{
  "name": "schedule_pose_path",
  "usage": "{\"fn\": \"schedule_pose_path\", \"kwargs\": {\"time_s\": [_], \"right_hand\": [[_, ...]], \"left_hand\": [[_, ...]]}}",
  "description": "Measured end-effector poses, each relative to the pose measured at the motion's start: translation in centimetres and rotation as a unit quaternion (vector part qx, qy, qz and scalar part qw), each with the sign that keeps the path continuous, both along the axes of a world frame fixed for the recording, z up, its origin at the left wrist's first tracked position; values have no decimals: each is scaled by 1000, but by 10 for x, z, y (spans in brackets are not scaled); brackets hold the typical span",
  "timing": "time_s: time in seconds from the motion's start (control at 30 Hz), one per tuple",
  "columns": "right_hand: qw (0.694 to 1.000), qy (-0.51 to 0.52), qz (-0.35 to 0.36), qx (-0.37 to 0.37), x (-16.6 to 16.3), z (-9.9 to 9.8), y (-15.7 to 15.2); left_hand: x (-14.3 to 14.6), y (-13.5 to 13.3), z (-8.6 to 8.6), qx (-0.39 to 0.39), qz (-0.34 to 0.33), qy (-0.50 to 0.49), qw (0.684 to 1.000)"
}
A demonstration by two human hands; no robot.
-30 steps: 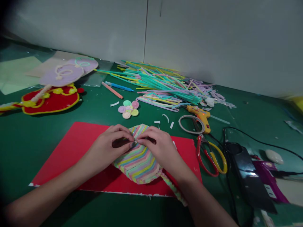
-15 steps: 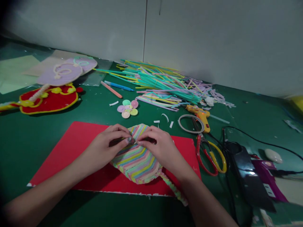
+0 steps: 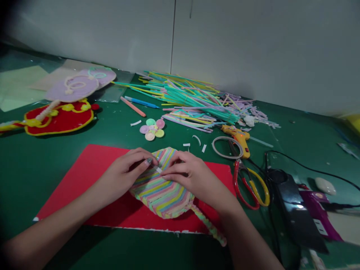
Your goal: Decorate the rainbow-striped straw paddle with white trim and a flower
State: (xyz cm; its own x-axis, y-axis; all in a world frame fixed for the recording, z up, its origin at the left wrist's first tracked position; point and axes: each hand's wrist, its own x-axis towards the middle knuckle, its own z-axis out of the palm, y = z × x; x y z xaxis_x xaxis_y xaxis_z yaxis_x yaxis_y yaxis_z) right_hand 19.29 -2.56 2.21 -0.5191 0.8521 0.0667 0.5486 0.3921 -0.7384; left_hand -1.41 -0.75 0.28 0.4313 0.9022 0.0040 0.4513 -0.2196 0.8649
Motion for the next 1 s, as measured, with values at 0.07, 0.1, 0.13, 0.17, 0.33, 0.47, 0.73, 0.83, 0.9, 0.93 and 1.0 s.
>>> {"fn": "schedule_pose_path", "kwargs": {"time_s": [0.07, 0.1, 0.13, 0.17, 0.33, 0.47, 0.73, 0.83, 0.9, 0.93, 1.0], "right_hand": [[1000, -5, 11, -4, 2, 0, 0], [1000, -7, 13, -7, 2, 1, 0], [1000, -7, 12, -9, 3, 1, 0], [1000, -7, 11, -11, 3, 1, 0], [1000, 2, 12, -20, 2, 3, 0], [1000, 0, 13, -17, 2, 3, 0], [999, -33, 3, 18, 1, 1, -1], [999, -35, 3, 32, 1, 1, -2], [999, -30, 4, 45, 1, 0, -2], [999, -25, 3, 48, 1, 0, -1], [998, 0, -16, 59, 1, 1, 0]], "left_hand": [[0, 0, -1, -1, 0, 0, 1000], [0, 0, -1, -4, 2, -4, 1000], [0, 0, -1, -11, 4, -11, 1000], [0, 0, 0, -20, 9, -22, 1000], [-5, 3, 6, -52, 90, -68, 992], [-9, 5, 5, -19, 157, 16, 987], [-4, 4, -1, -95, 89, -45, 991], [0, 3, 3, -164, 100, -111, 975], [2, 3, 5, -196, 96, -138, 966], [3, 3, 5, -213, 91, -151, 961], [3, 3, 6, -244, 77, -176, 951]]}}
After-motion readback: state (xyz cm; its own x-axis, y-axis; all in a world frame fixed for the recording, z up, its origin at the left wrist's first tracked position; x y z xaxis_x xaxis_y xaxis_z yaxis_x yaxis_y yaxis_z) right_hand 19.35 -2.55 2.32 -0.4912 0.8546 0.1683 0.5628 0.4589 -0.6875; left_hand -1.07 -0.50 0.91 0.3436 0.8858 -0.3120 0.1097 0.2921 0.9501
